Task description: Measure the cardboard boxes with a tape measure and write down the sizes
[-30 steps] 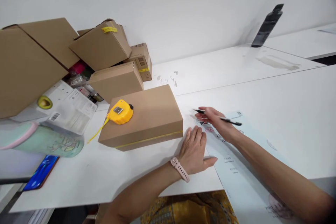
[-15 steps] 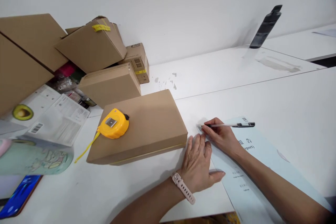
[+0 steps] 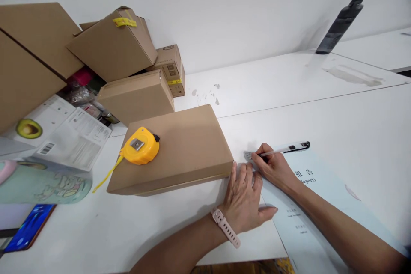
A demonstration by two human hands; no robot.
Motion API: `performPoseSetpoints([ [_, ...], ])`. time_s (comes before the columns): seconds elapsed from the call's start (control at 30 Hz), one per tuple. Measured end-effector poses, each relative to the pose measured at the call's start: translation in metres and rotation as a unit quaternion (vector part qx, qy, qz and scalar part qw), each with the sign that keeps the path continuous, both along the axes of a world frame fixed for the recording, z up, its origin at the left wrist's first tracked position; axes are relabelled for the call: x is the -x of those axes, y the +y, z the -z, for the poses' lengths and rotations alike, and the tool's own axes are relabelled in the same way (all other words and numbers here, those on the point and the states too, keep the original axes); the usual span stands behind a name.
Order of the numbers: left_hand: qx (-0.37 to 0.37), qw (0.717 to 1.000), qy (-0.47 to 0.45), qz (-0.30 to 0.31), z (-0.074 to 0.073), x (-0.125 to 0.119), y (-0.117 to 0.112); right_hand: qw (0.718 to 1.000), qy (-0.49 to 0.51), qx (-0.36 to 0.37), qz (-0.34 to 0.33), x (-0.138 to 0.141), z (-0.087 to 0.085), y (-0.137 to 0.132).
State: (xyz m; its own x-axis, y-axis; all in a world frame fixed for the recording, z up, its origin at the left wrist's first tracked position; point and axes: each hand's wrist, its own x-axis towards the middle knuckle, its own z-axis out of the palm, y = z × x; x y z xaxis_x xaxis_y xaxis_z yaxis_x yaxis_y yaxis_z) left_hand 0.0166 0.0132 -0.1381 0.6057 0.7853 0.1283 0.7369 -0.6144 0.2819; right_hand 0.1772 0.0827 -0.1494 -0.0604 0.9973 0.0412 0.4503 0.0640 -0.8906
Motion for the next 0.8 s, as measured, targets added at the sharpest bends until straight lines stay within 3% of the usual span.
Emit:
performPoseSetpoints([
  [0.8,-0.01,1.0,0.011,-0.001,-0.0018,-0.0006,0.0002,0.999,-0.049,-0.02,-0.009,0.0014,-0.0019,-0.0005],
])
